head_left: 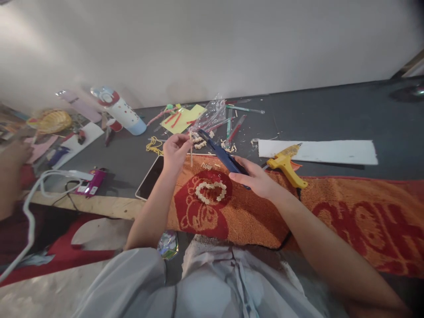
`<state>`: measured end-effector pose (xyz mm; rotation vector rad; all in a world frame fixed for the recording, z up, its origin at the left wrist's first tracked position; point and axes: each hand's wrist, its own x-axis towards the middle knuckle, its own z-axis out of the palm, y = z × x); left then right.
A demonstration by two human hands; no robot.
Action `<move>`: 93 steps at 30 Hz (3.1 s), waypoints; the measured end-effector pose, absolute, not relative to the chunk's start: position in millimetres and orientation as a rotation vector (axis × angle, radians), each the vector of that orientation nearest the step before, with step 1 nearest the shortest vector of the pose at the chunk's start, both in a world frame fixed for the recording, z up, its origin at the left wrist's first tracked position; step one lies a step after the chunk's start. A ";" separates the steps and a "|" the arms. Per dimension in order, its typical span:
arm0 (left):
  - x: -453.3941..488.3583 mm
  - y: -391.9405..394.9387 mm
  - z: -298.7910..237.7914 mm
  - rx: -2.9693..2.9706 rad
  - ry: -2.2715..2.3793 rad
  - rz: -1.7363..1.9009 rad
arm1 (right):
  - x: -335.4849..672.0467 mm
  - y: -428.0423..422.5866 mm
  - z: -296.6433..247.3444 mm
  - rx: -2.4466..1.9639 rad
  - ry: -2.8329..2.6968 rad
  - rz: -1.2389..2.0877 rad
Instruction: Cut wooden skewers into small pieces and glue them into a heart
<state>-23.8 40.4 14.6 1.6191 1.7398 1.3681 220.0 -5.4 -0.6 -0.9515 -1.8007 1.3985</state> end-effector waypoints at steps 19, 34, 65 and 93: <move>-23.0 42.7 16.5 1.423 1.361 1.644 | 220.6 -5.7 -4.1 -0.929 -1.988 1.252; -26.7 38.4 12.2 1.862 1.460 1.614 | 223.3 -3.4 -3.1 -0.952 -2.044 1.179; -43.0 54.1 1.8 1.695 1.278 1.477 | 224.9 -0.9 -4.3 -0.965 -1.946 1.325; -31.8 39.9 8.7 2.015 1.531 1.339 | 224.2 0.4 -12.0 -0.938 -1.866 1.356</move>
